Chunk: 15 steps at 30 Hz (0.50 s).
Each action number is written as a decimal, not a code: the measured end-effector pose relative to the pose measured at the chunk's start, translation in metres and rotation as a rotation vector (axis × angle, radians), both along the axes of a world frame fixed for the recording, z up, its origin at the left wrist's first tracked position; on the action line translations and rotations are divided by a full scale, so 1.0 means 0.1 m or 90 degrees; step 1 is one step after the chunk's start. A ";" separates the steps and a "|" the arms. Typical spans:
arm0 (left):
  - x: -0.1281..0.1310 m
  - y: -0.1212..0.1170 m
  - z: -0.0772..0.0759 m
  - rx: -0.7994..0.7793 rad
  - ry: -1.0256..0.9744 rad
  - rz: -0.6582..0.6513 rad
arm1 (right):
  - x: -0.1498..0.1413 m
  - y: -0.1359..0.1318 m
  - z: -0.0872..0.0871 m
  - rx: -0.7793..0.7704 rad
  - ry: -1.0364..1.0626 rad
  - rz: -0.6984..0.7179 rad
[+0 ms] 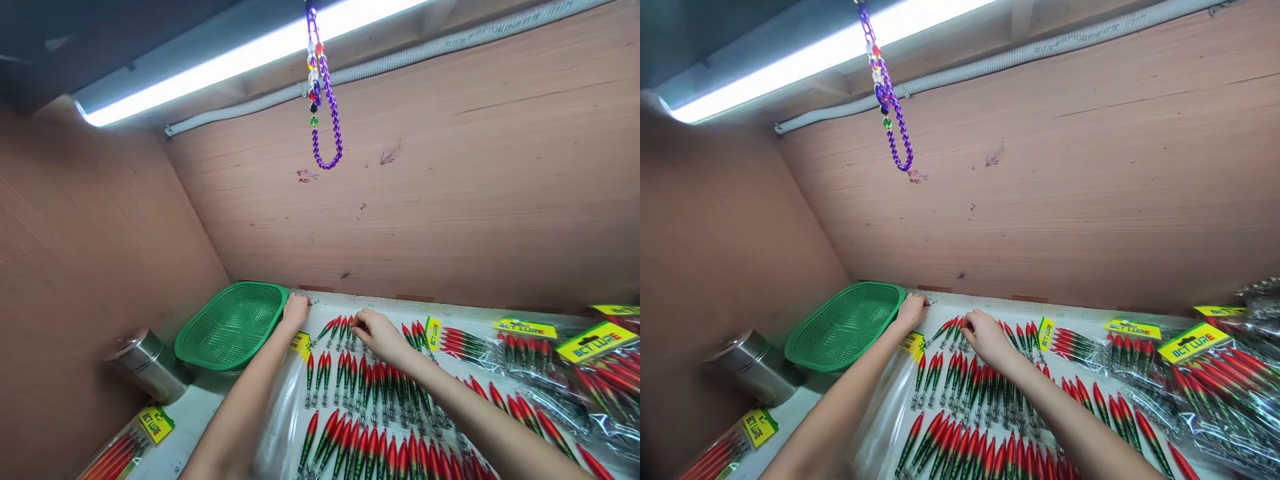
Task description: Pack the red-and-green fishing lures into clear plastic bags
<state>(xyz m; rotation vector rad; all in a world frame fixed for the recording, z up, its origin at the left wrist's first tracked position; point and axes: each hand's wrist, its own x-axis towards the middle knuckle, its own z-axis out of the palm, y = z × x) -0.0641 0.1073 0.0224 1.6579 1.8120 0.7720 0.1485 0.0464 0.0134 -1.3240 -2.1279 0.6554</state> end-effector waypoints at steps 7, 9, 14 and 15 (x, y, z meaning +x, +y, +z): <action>0.45 -0.58 0.25 0.042 -0.359 -0.098 | -0.01 -0.28 0.12 -0.013 0.277 -0.033; 0.60 -0.81 0.34 0.050 -0.421 -0.120 | -0.07 -0.43 0.19 -0.022 0.353 -0.028; 0.62 -0.96 0.49 0.071 -0.428 -0.090 | -0.07 -0.75 0.36 -0.051 0.486 -0.042; 0.55 -0.91 0.49 0.068 -0.396 -0.060 | -0.04 -0.80 0.40 -0.055 0.499 -0.042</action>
